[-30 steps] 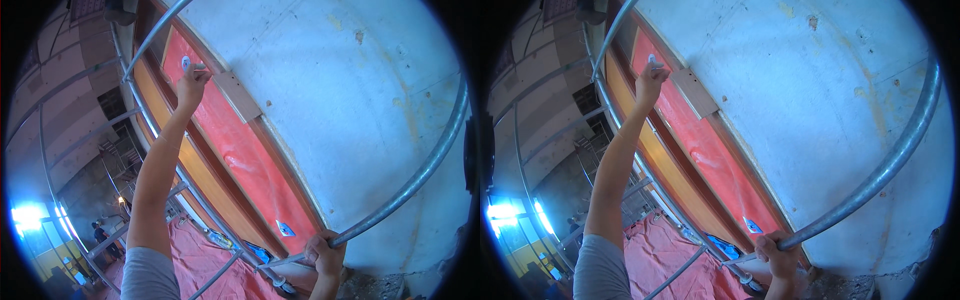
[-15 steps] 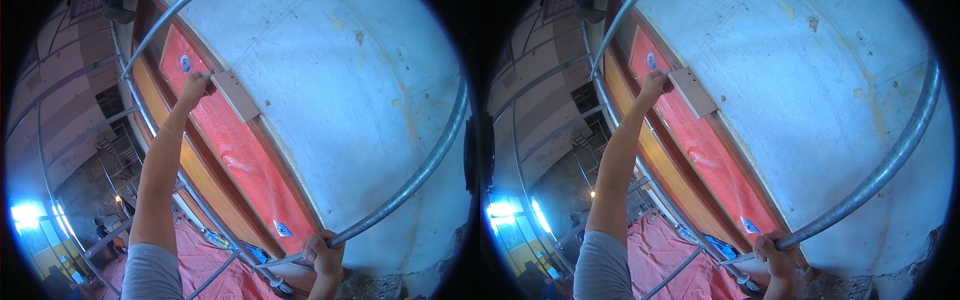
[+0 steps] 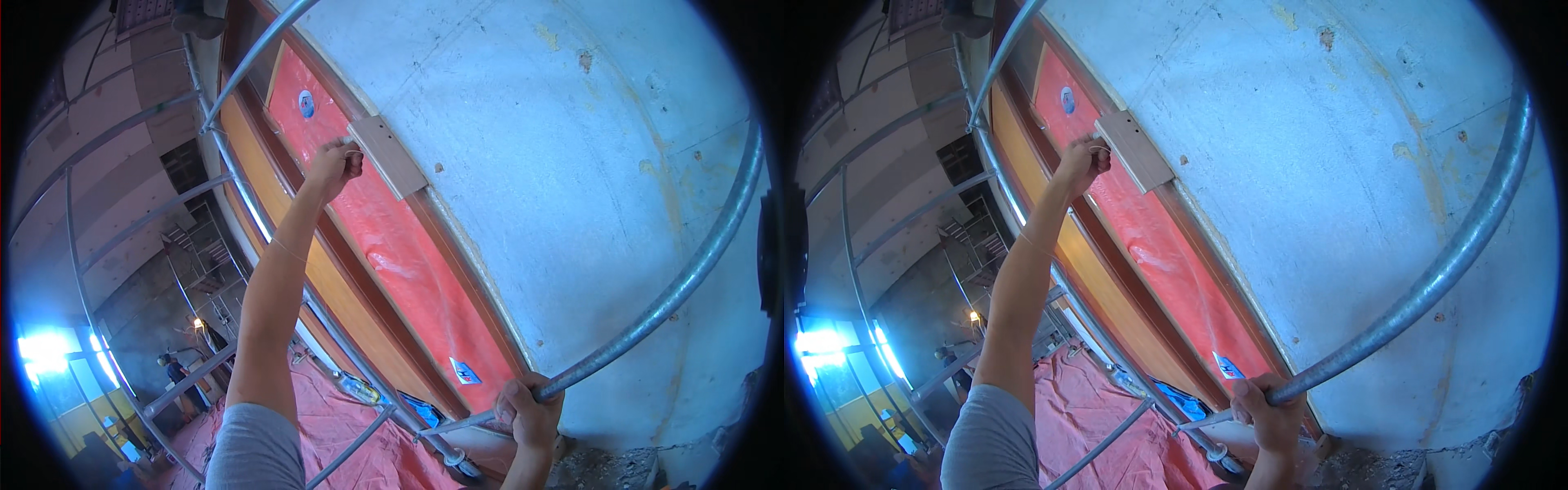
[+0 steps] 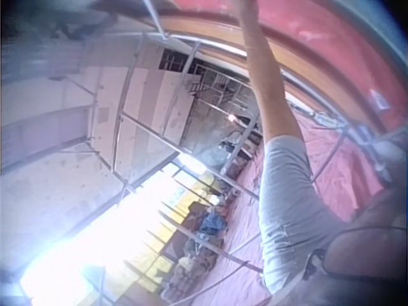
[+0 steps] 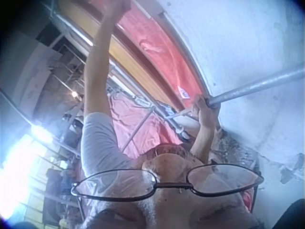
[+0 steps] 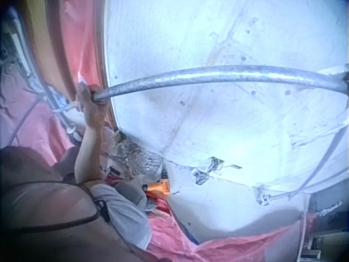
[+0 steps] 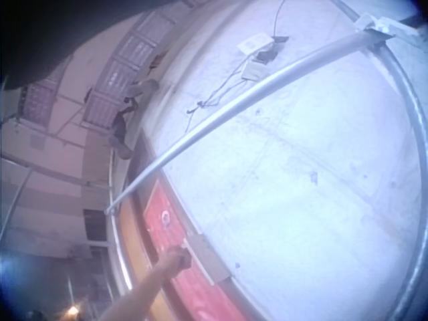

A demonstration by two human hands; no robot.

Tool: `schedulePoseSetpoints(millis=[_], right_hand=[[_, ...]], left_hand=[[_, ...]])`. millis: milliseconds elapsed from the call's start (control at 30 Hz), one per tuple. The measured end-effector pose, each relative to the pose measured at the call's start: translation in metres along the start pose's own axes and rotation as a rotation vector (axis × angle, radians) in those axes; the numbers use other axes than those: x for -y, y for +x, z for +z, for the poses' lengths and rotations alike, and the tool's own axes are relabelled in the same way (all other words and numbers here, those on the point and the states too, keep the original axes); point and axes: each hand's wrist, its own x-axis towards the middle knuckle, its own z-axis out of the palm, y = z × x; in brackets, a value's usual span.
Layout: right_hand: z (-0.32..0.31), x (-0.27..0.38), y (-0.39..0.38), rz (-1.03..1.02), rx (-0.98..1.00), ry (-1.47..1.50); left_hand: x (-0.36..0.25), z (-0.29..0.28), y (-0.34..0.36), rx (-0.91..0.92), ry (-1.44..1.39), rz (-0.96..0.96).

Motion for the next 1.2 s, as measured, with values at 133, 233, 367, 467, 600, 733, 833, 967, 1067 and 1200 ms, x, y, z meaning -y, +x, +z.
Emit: schedulePoseSetpoints(millis=[133, 233, 367, 467, 600, 733, 833, 967, 1067, 1200], right_hand=[[0.004, 0.004, -0.001, 0.011, -0.037, -0.029], [0.007, 0.007, -0.001, 0.037, -0.065, -0.057], [0.009, 0.008, -0.002, 0.042, -0.082, -0.073], [0.014, 0.008, -0.003, 0.014, -0.089, -0.106], [0.016, 0.010, -0.003, 0.005, -0.103, -0.180], [0.015, 0.011, -0.003, 0.017, -0.081, -0.181], [0.014, 0.010, -0.003, -0.004, -0.091, -0.187], [0.015, 0.010, -0.004, 0.015, -0.104, -0.186], [0.014, 0.008, -0.004, 0.001, -0.078, -0.168], [0.013, 0.009, -0.004, -0.011, -0.082, -0.188]], left_hand=[[0.031, 0.021, -0.024, -0.040, -0.094, 0.027], [0.072, 0.034, -0.056, -0.067, -0.103, -0.023], [0.122, 0.052, -0.093, -0.063, -0.260, -0.103], [0.142, 0.063, -0.110, -0.078, -0.389, -0.150], [0.150, 0.077, -0.116, -0.093, -0.341, -0.153], [0.141, 0.080, -0.117, -0.105, -0.275, -0.138], [0.144, 0.084, -0.117, -0.102, -0.309, -0.160], [0.148, 0.088, -0.124, -0.118, -0.418, -0.156], [0.150, 0.079, -0.120, -0.204, -0.466, -0.122], [0.140, 0.076, -0.112, -0.256, -0.477, -0.041]])
